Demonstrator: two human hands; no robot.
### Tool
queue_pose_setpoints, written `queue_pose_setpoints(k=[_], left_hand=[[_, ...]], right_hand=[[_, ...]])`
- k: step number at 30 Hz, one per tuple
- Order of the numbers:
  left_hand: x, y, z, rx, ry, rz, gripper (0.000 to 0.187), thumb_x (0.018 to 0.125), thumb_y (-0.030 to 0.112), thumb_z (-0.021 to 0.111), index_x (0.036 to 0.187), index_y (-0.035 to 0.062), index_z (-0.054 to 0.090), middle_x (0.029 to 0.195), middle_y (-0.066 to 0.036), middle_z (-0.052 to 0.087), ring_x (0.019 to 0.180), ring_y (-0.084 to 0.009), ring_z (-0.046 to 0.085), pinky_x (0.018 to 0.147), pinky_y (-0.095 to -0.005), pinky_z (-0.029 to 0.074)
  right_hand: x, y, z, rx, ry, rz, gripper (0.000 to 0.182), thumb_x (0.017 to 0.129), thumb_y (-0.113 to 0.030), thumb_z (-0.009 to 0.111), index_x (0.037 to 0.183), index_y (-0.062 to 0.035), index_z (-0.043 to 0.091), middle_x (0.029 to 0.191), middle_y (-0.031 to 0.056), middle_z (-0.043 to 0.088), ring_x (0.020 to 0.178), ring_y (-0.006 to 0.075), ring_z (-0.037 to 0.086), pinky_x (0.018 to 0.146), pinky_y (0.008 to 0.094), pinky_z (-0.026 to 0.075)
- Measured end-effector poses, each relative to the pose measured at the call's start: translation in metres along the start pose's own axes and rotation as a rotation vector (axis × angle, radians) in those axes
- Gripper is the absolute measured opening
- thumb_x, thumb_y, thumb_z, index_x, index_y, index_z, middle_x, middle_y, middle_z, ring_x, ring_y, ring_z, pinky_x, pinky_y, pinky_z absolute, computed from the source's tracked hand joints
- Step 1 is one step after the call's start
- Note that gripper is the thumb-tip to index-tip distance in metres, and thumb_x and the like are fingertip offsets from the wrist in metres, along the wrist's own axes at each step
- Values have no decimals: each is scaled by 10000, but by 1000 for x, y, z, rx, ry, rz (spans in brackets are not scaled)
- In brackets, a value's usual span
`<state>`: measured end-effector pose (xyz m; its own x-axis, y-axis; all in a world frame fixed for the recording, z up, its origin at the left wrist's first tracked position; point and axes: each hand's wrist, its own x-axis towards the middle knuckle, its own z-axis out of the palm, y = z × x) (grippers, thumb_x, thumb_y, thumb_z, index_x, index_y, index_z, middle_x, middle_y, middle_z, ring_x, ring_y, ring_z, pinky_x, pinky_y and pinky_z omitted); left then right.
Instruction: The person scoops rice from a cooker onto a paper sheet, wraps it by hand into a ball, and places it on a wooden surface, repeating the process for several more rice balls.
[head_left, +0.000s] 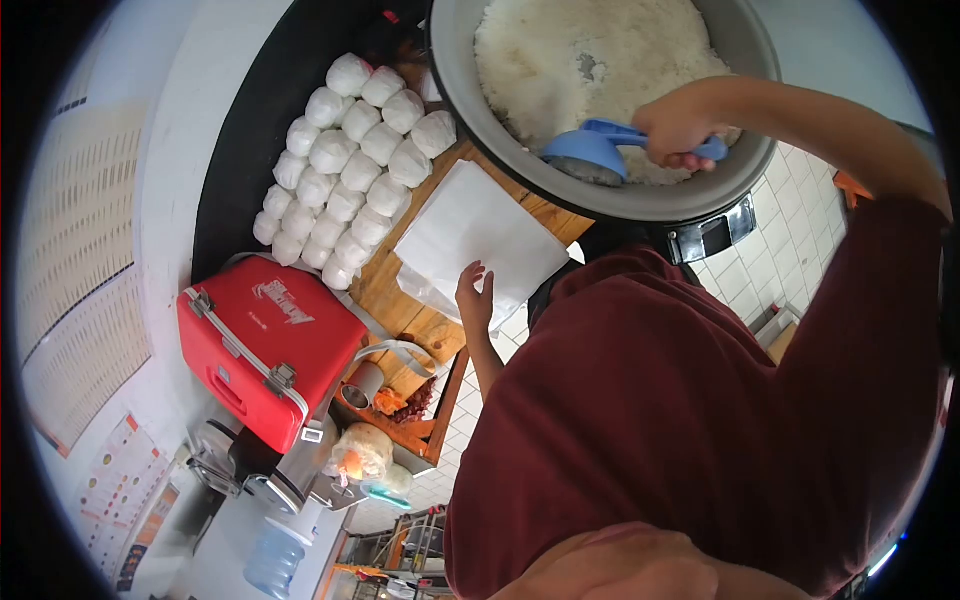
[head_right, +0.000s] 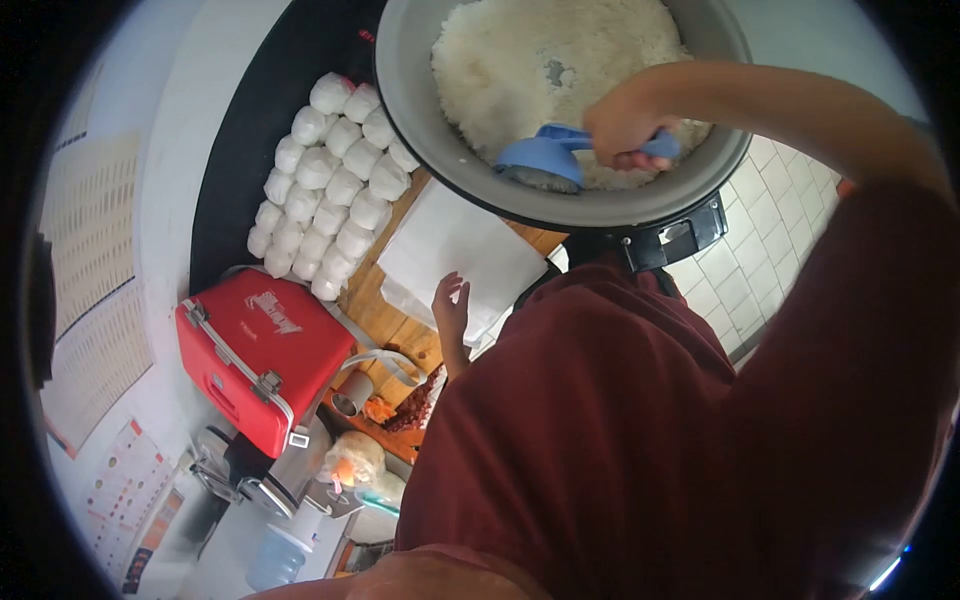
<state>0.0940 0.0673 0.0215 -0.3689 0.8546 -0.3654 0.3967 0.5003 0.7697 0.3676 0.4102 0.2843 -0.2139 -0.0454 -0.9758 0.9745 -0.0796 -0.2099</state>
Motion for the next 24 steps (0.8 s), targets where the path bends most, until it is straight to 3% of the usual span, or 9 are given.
queue_pose_setpoints(k=[5,8,10,11,13,15,17,22,24], left_hand=[[-16,-33,11,194,339,-47,436,753,149,723,1129,19,546,1030,-154,564,959,-292,566,841,-388,459],[-40,-51,17,291,438,-149,576,686,245,779,1159,36,524,1093,-173,502,999,-338,509,845,-427,440],[-49,-62,19,362,510,-214,758,603,369,833,1202,49,496,1148,-196,447,1032,-388,450,842,-480,418],[-50,-67,22,348,530,-226,758,603,369,833,1202,49,496,1148,-196,447,1032,-388,450,842,-480,418],[-51,-72,20,423,574,-170,811,585,396,839,1232,61,482,1151,-192,444,1031,-380,448,845,-483,404],[-44,-63,18,482,550,-203,843,581,445,823,1281,138,467,1190,-171,446,1059,-366,444,886,-474,371],[-33,-62,17,511,521,-200,813,635,464,783,1307,165,438,1280,-167,419,1146,-346,422,905,-487,350],[-9,-48,0,449,541,-189,871,648,510,756,1334,120,387,1322,-157,350,1158,-346,380,931,-491,311],[-7,-54,-3,406,553,-212,898,637,498,769,1338,98,375,1314,-157,346,1147,-353,375,932,-487,308]], right_hand=[[-47,17,-10,86,-11,16,93,770,-44,507,839,-63,448,549,5,404,411,93,401,357,262,359],[-52,43,-15,440,-178,-32,145,767,-51,518,878,-97,437,526,-11,372,366,72,337,299,248,286],[-50,53,-4,600,-286,-331,141,848,-217,522,880,-97,453,508,-11,348,332,63,284,251,239,209],[-49,52,6,572,-285,-327,141,848,-217,522,880,-97,453,508,-11,348,332,63,284,251,239,209],[-45,46,39,944,-414,-544,350,899,-432,452,867,-84,475,483,-2,329,316,63,267,233,231,189],[-34,39,73,1032,-379,-489,532,911,-568,331,863,-69,506,459,15,319,294,74,263,222,238,206],[-21,18,110,937,-338,-513,526,932,-537,316,854,-60,524,435,24,311,268,95,236,215,248,199],[79,1,196,1369,-644,-689,379,956,-446,381,1011,-84,481,562,31,402,395,133,374,337,258,324],[106,-16,218,1372,-445,-647,320,970,-427,375,1002,-117,449,562,19,391,386,110,337,350,232,294]])
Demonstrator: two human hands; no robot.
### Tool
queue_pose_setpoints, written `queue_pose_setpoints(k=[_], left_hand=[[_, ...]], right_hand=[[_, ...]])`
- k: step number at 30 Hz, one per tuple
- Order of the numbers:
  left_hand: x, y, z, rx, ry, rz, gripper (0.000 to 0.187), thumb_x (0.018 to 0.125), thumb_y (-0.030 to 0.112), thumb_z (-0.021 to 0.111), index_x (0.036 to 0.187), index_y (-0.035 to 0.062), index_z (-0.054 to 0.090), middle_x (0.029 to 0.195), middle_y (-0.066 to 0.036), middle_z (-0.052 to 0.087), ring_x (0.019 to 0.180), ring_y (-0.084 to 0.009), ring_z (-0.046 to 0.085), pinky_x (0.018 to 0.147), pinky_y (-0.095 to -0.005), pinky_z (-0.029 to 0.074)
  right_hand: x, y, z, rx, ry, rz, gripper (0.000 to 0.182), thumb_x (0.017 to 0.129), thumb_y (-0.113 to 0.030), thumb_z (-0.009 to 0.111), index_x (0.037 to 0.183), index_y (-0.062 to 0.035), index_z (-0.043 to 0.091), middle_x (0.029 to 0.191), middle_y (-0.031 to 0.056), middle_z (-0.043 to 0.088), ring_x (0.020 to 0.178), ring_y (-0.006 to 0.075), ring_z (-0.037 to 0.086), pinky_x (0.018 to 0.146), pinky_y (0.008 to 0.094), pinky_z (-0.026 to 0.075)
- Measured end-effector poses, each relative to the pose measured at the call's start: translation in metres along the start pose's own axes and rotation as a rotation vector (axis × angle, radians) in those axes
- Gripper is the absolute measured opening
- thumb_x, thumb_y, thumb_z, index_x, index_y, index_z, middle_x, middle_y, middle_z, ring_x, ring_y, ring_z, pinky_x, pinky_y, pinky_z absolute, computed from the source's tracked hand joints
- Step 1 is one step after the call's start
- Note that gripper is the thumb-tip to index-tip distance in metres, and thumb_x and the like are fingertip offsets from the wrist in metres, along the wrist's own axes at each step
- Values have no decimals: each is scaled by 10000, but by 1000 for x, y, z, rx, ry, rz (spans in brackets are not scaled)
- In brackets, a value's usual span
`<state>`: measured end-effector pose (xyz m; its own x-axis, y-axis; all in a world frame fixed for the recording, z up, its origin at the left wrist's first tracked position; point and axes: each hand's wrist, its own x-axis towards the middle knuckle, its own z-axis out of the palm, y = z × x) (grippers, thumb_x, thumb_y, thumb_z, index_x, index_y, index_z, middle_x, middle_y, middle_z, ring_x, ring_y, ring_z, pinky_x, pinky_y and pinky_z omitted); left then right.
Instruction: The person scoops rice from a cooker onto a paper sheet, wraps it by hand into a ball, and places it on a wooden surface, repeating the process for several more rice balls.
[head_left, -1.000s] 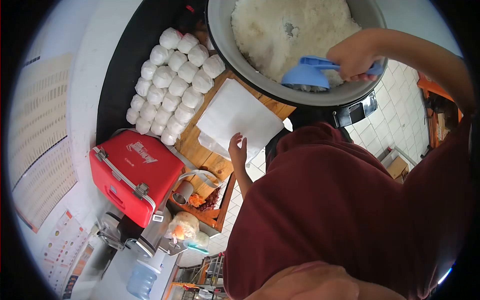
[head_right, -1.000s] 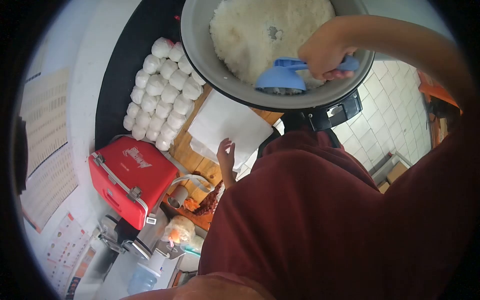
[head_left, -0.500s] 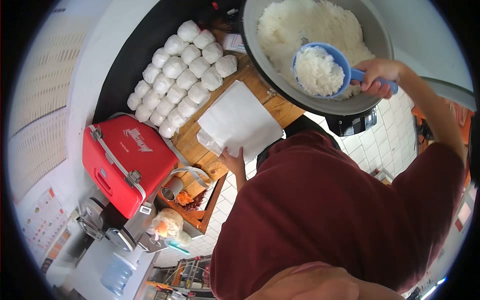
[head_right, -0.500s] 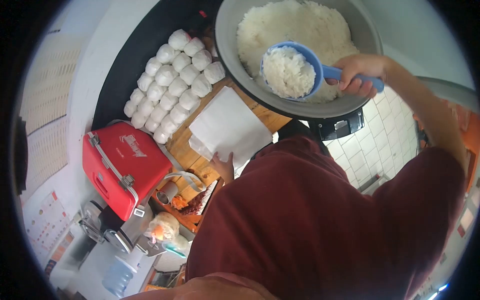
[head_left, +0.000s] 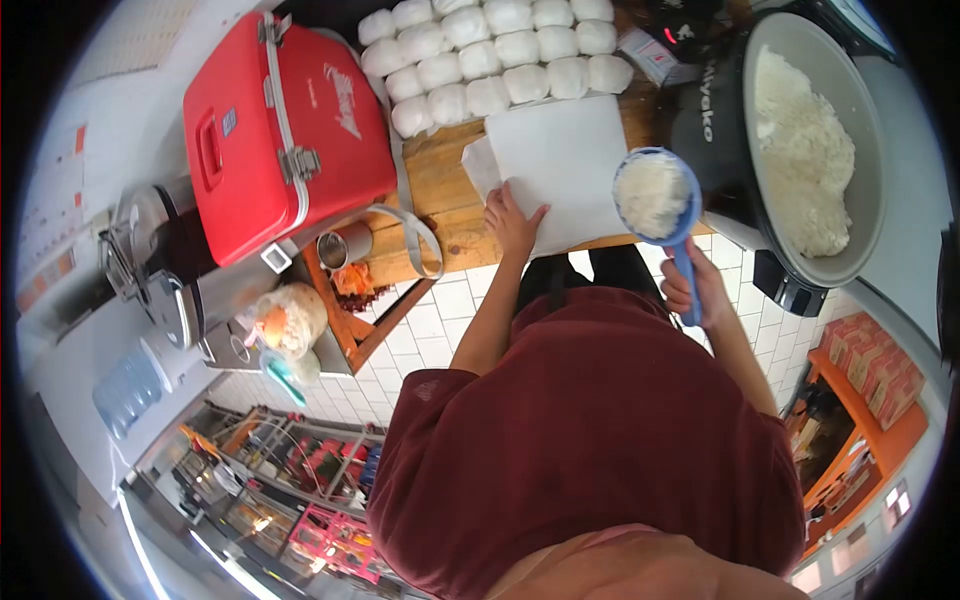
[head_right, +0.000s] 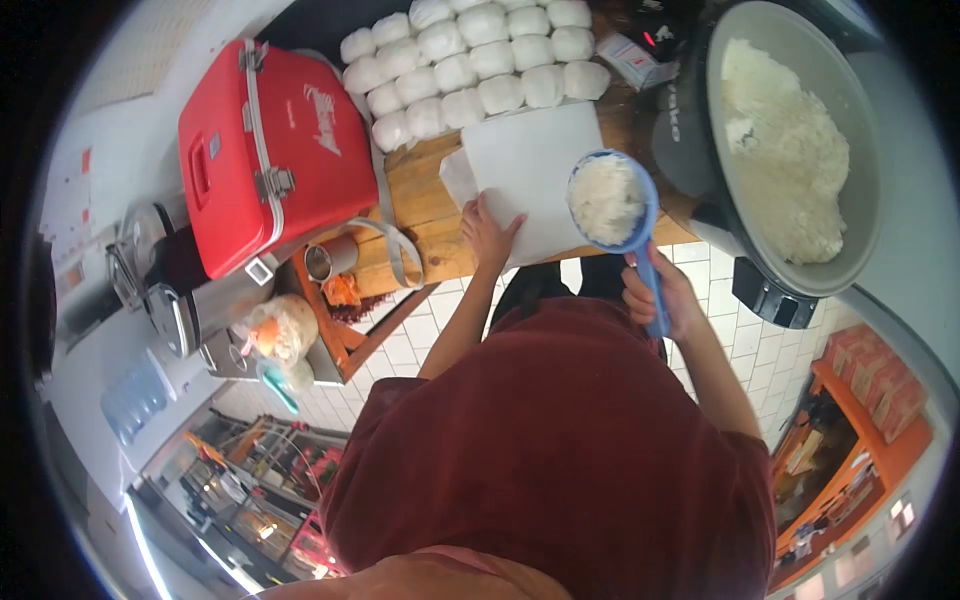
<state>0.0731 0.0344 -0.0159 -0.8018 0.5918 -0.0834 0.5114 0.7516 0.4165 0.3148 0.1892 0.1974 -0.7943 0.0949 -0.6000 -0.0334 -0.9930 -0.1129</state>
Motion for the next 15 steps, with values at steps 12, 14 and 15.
queue_pose_setpoints(k=[12,14,15], left_hand=[[-1,-21,-11,-137,-52,72,1044,501,413,860,1350,85,348,1249,-170,382,1113,-374,394,926,-478,334],[-6,-22,-13,-137,-48,70,1054,488,415,864,1351,93,351,1247,-167,383,1106,-368,399,919,-480,336],[-6,-24,-13,-140,-55,73,1054,488,415,864,1351,93,351,1247,-167,383,1106,-368,399,919,-480,336]], right_hand=[[197,61,-99,-2302,725,-444,302,905,-370,504,940,-76,444,608,121,599,556,322,628,463,443,489],[197,70,-96,-2314,816,-536,294,913,-384,481,949,-97,433,608,115,596,520,314,617,428,437,482],[202,79,-98,-2317,856,-530,290,911,-388,481,958,-106,429,606,107,594,506,305,614,409,423,478]])
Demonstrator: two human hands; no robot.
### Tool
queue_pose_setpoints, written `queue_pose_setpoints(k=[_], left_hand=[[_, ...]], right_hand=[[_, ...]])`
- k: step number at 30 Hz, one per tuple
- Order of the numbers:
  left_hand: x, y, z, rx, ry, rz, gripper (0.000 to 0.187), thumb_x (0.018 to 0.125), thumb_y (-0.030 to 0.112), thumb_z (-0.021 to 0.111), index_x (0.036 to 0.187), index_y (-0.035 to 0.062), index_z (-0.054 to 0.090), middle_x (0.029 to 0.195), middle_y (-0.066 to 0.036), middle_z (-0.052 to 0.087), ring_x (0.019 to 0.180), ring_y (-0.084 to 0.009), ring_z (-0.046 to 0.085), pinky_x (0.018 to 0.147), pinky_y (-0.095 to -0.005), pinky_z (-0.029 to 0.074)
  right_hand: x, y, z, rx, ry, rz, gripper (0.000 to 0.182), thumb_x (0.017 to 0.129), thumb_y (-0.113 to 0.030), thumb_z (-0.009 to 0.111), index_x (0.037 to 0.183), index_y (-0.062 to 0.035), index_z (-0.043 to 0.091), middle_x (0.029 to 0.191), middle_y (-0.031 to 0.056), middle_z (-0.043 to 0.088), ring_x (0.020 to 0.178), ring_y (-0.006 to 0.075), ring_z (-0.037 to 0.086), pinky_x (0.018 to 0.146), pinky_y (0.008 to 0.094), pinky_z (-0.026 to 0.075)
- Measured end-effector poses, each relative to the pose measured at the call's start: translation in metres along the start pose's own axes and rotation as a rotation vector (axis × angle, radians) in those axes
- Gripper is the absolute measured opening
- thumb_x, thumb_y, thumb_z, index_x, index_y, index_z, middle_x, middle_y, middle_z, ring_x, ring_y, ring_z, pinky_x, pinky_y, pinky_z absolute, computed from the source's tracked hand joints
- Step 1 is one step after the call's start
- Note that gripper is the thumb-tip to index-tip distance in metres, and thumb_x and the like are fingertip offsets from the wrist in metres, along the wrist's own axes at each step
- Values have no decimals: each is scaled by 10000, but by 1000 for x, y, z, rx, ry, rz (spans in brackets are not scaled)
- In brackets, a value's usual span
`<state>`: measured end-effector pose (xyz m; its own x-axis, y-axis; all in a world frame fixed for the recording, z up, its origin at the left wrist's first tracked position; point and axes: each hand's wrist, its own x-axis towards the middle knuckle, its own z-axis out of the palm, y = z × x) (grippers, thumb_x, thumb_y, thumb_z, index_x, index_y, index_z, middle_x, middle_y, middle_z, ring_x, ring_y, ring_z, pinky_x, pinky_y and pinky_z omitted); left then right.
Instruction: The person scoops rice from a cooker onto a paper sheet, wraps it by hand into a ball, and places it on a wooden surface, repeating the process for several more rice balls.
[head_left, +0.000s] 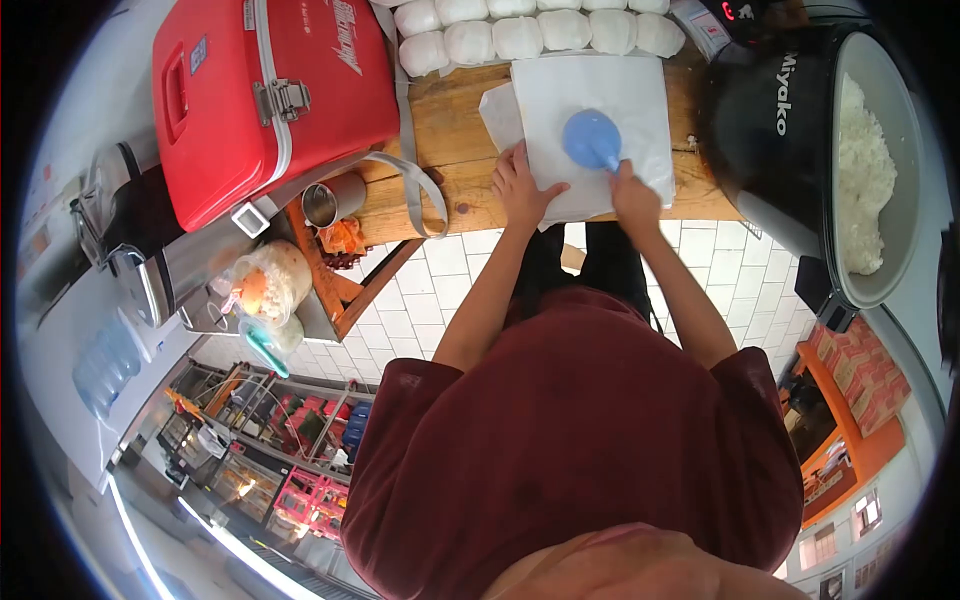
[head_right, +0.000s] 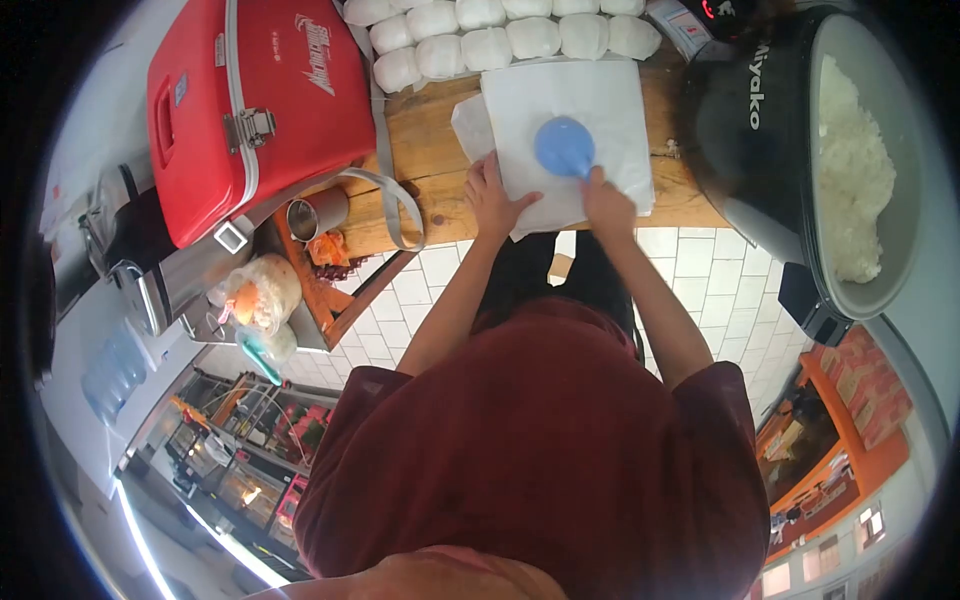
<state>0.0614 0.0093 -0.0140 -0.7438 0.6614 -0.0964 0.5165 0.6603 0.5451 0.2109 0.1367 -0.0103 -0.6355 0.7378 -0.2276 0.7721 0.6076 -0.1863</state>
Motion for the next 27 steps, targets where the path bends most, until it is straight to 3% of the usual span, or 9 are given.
queue_pose_setpoints(k=[3,6,9,12,15,16,21,24,27], left_hand=[[2,-1,3,2,-14,-19,1045,492,423,862,1348,95,361,1251,-156,380,1100,-361,400,911,-477,336],[-4,-4,3,11,-4,-2,1049,499,431,859,1358,93,358,1253,-158,374,1104,-351,397,909,-476,329],[-1,-4,5,22,0,33,1045,520,433,851,1371,91,350,1263,-156,365,1107,-351,390,914,-474,315],[-6,-1,3,28,-46,-8,1037,543,429,843,1382,89,337,1273,-157,358,1112,-355,383,930,-473,297],[-5,-3,11,-20,28,36,1001,563,423,835,1374,87,354,1282,-146,357,1110,-360,378,937,-472,288],[-7,-3,11,-4,6,19,989,566,417,836,1368,83,363,1282,-153,356,1109,-360,376,936,-475,289],[-10,6,10,-29,46,26,930,564,386,845,1323,71,411,1257,-182,363,1100,-361,372,936,-483,288],[-9,11,11,-83,84,-33,858,551,357,858,1253,67,460,1216,-192,376,1101,-361,368,932,-474,291],[-5,18,7,-120,65,-163,745,521,249,879,1149,87,513,1172,-171,380,1082,-336,362,908,-455,301]], right_hand=[[5,27,-1,-67,-79,-139,294,912,-393,477,969,-110,421,638,123,603,542,321,623,448,436,493],[14,9,-9,60,-88,29,291,915,-388,475,975,-110,418,666,139,608,593,347,629,481,474,484],[7,23,-15,-15,-157,-103,285,913,-382,483,967,-109,421,671,128,609,577,336,626,457,456,475],[19,21,-15,22,-100,-5,317,913,-402,476,999,-100,436,693,141,628,612,337,637,485,457,489],[1,13,-12,38,-104,-41,320,906,-410,491,975,-103,436,681,135,622,605,339,637,499,466,497],[9,22,-19,-25,-166,-41,325,908,-408,488,1033,-111,449,680,124,621,611,334,640,506,460,500],[14,15,-31,-76,-40,-78,332,893,-401,510,1099,-145,469,730,84,626,630,300,647,496,419,500],[7,4,-93,-15,144,-174,330,869,-383,557,1092,-145,513,780,68,629,632,281,644,520,403,499],[-28,4,-177,204,318,-16,341,838,-292,633,1118,-115,553,843,69,635,717,238,649,626,370,504]])
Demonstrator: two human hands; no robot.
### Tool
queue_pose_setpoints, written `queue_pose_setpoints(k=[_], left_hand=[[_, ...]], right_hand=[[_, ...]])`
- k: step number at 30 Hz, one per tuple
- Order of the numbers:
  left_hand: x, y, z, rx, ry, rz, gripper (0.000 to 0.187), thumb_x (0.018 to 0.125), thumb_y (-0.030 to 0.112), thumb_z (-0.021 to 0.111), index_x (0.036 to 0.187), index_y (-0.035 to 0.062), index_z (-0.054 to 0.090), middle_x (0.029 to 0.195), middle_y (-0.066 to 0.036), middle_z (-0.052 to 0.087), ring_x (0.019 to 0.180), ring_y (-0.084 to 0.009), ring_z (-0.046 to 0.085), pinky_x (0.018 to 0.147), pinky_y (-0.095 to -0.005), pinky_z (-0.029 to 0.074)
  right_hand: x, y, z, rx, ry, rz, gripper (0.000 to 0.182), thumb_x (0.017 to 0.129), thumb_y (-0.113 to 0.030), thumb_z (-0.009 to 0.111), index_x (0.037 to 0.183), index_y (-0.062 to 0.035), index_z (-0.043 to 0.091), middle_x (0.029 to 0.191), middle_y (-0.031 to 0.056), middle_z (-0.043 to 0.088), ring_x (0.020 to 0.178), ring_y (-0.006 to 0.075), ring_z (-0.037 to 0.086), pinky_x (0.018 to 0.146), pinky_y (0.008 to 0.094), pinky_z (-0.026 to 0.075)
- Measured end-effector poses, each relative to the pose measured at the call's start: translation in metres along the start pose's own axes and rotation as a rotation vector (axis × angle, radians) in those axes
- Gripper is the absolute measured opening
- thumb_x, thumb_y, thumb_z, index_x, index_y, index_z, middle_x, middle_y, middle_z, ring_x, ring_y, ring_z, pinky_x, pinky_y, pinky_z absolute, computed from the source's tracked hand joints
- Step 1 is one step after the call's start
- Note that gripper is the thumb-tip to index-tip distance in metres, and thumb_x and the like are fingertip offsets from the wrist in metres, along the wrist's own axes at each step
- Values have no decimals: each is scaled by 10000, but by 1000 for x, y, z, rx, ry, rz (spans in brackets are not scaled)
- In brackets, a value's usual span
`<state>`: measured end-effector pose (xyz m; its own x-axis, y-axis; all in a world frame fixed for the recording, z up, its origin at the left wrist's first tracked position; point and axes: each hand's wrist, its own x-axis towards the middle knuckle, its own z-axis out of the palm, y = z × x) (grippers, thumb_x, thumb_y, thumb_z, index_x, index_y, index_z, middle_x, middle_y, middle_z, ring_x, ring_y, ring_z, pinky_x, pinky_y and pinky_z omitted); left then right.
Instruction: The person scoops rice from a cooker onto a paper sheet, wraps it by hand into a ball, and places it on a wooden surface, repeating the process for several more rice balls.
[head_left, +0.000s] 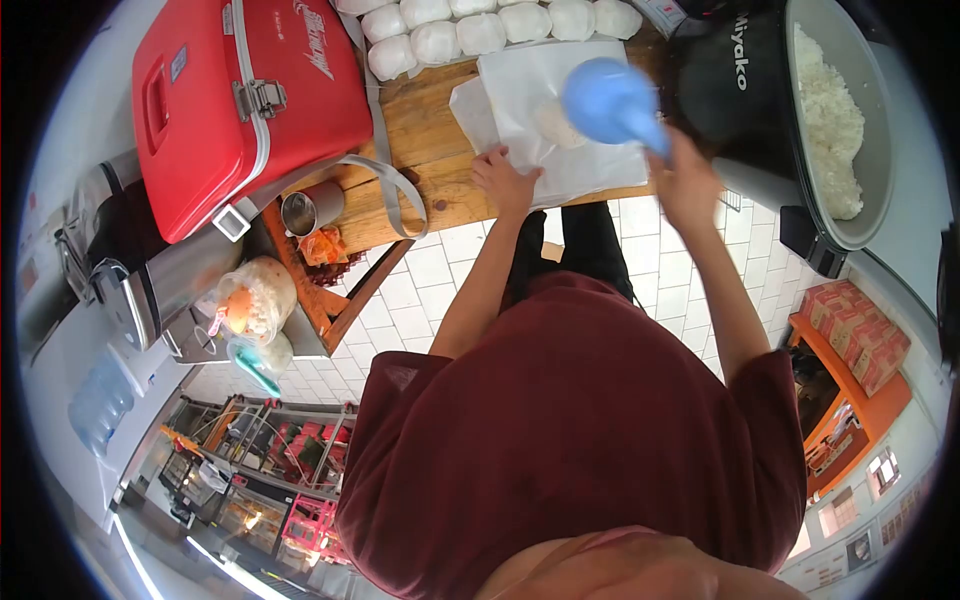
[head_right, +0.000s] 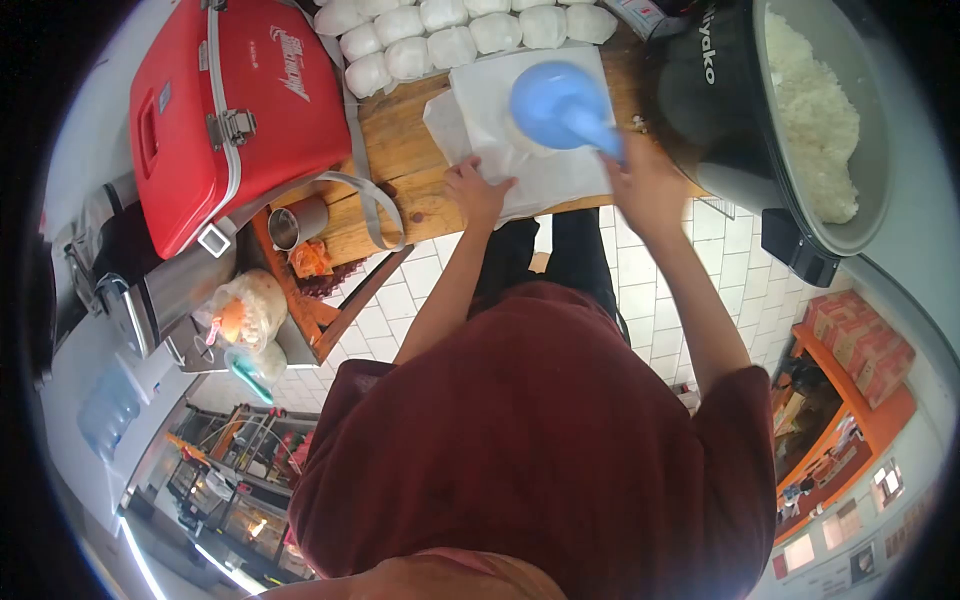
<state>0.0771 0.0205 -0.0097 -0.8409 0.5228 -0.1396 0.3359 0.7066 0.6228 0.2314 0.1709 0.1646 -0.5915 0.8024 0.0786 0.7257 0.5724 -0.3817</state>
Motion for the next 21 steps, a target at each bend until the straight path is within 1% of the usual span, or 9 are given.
queue_pose_setpoints(k=[1,2,3,4,5,10,12,16,21], left_hand=[[2,1,-1,41,-47,-55,692,522,259,878,1095,91,529,1154,-158,390,1076,-334,370,892,-450,308],[3,2,-3,83,-96,-109,640,523,269,876,1040,94,544,1137,-145,399,1071,-331,378,876,-444,314],[3,0,-4,80,-96,-107,640,523,269,876,1040,94,544,1137,-145,399,1071,-331,378,876,-444,314],[2,-2,-6,75,-106,-128,610,539,287,866,1025,103,547,1117,-126,415,1068,-324,388,860,-441,319],[2,-4,-6,69,-117,-148,580,556,305,856,1009,111,550,1097,-108,432,1064,-317,398,843,-438,324],[-11,-5,-13,183,-146,-107,436,640,363,792,921,95,594,1006,-98,497,995,-303,462,811,-443,343],[-8,-2,-18,260,-179,-77,406,668,372,769,898,81,604,940,-108,535,939,-291,508,776,-436,371],[-6,-9,-21,-33,-301,-88,338,780,340,681,826,10,624,711,-142,603,672,-284,588,620,-397,436],[-4,10,-34,-302,-173,-144,294,841,278,624,812,-13,652,681,-162,619,616,-256,601,600,-376,458]], right_hand=[[-5,5,-28,44,95,107,346,830,-252,653,1127,-102,557,862,75,638,748,232,648,659,362,503],[-5,28,-55,-62,341,-99,356,817,-207,677,1119,-63,555,908,95,646,758,223,643,669,343,502],[-6,29,-86,-100,503,89,285,877,-217,612,1069,-14,553,852,93,617,709,193,591,650,312,478],[-14,47,-110,247,558,352,242,904,-244,576,1004,-24,564,811,63,614,697,140,568,650,287,467],[-7,44,-140,100,676,384,245,927,-272,535,963,-32,560,787,46,616,689,110,563,655,262,462],[3,65,-197,-348,338,626,292,892,-296,586,1048,-52,621,890,98,657,849,233,632,764,312,480],[9,56,-184,-598,673,-46,242,857,-225,630,1018,-44,629,914,109,664,873,284,630,801,339,477],[-19,29,-100,2,367,-387,195,708,4,685,882,-59,624,859,78,640,791,266,609,729,369,478],[-52,28,68,238,-204,-317,270,699,-111,712,958,-110,636,923,42,606,916,244,576,805,369,448]])
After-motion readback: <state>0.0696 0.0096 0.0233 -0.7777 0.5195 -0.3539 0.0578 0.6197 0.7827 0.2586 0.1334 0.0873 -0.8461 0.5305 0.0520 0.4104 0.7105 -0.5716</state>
